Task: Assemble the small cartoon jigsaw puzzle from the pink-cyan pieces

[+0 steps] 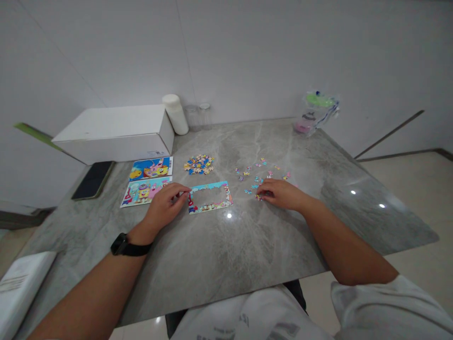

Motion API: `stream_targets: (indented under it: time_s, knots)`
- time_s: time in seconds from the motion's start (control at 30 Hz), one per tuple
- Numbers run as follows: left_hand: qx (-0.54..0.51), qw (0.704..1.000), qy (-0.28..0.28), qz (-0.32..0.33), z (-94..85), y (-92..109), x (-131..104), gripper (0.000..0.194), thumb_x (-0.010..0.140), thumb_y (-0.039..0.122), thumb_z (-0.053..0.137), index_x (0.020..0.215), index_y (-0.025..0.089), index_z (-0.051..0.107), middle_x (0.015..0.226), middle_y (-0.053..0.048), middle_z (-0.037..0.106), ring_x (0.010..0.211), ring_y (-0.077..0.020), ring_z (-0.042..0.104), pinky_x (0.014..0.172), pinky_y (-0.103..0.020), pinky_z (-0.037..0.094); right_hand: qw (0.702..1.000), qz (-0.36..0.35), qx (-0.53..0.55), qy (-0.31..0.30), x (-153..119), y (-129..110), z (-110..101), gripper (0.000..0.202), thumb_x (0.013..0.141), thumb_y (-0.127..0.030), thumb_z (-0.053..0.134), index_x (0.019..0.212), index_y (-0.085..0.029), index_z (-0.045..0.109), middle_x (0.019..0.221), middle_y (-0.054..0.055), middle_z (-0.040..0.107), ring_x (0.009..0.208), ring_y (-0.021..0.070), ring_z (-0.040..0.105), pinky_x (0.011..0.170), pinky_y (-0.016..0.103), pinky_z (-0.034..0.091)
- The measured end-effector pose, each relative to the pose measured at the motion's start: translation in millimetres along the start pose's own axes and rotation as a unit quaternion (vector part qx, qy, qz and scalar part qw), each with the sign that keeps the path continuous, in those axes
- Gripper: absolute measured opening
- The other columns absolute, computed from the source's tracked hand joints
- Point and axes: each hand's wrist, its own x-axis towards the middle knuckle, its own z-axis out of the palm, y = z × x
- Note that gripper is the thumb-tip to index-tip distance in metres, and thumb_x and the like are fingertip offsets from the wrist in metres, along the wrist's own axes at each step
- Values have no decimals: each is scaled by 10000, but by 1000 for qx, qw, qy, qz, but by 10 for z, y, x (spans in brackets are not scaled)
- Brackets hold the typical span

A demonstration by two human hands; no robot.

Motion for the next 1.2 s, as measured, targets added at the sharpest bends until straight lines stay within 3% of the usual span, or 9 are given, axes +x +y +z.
stream_targets:
  time_s: [0.27, 0.57, 0.77, 1.2]
  knots:
    - [-5, 1000, -1, -6, -13, 33, 5, 284, 1024, 358, 543, 1073, 186, 763, 981, -76, 750, 870, -198, 661, 861, -350, 532, 1000, 2, -3, -8, 8, -25, 8, 218, 939, -276, 655, 1118, -229, 769, 1043, 87, 715, 949, 227, 670, 873, 346, 505]
    - [-5, 1000, -6, -12, -21, 53, 15, 301, 1014, 391, 542, 1053, 198, 769, 944, -74, 742, 822, -196, 642, 848, -361, 533, 1000, 9, 7, -21, 14, -68, -8, 158, 922, -257, 649, 1027, -229, 764, 1033, 81, 733, 959, 235, 673, 872, 351, 500]
    - [-5, 1000, -10, -10, -13, 38, 10, 296, 1018, 378, 540, 1051, 190, 768, 957, -77, 744, 833, -196, 641, 840, -353, 521, 1000, 19, 4, -11, 16, -96, 3, 242, 937, -340, 665, 1133, -227, 752, 1058, 90, 733, 954, 235, 673, 882, 354, 498]
    - [-4, 1000, -11, -3, -2, 20, 2, 301, 1029, 368, 523, 1062, 189, 763, 983, -75, 748, 837, -194, 645, 853, -355, 518, 997, 15, 72, -20, 57, -160, 11, 81, 886, -267, 685, 938, -212, 715, 918, 45, 720, 816, 187, 634, 768, 303, 459]
